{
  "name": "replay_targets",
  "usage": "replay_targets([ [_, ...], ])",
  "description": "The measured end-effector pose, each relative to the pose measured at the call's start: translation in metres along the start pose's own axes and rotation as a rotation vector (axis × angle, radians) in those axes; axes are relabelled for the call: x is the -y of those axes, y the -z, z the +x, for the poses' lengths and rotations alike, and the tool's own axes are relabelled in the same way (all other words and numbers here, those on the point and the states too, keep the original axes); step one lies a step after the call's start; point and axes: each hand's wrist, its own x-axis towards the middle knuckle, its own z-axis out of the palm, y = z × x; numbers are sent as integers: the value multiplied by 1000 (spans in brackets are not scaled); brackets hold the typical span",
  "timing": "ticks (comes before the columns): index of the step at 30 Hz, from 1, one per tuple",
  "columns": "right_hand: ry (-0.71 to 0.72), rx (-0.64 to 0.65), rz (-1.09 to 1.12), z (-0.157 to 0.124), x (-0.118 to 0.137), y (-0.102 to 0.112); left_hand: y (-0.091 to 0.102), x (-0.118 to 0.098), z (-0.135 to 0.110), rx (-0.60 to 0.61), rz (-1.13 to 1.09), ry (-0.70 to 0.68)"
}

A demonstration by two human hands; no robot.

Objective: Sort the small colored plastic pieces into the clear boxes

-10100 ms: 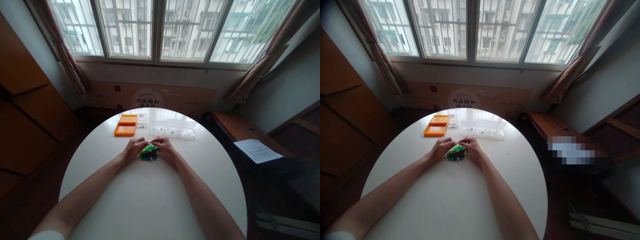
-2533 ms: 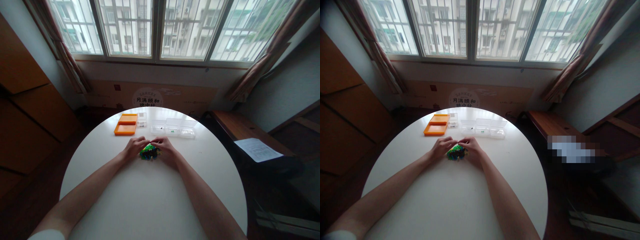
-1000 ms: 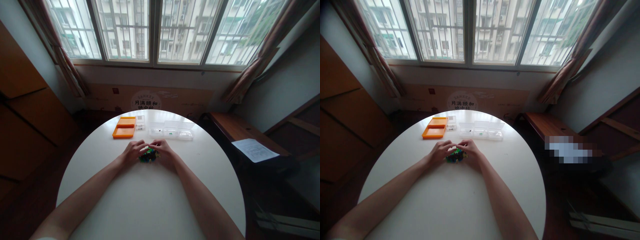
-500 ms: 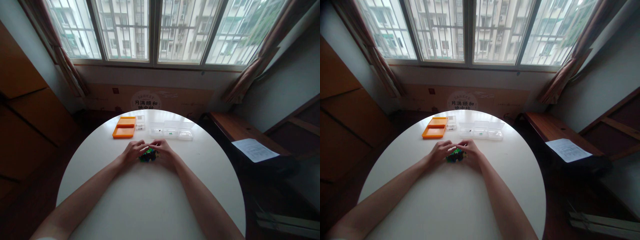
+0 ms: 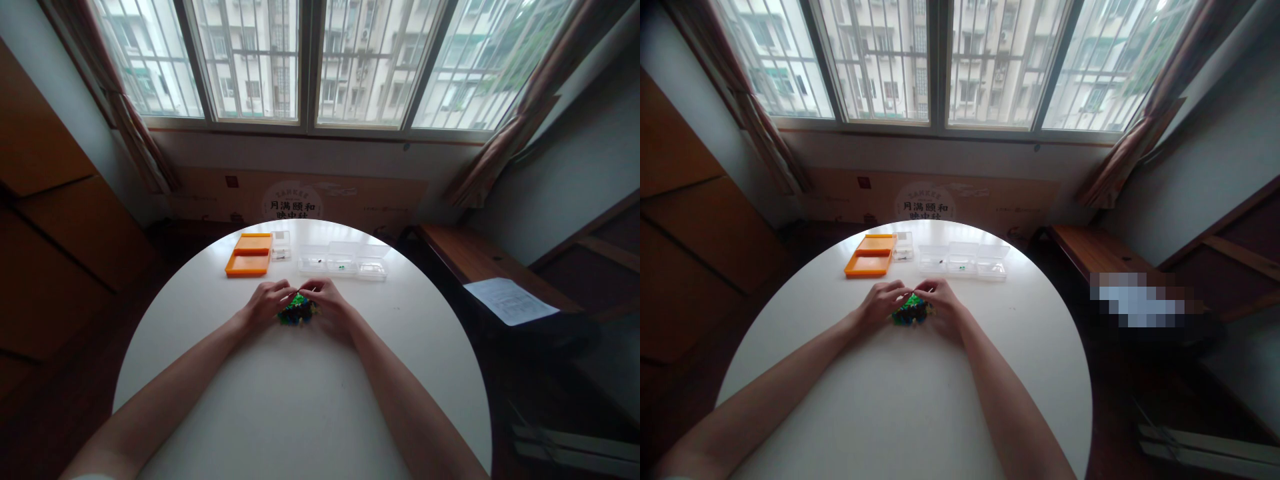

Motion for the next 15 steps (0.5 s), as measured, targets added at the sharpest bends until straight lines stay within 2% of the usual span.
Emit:
replay_targets([
  [15, -30, -2, 30, 2, -1, -2, -2, 1, -1, -20, 17, 23],
])
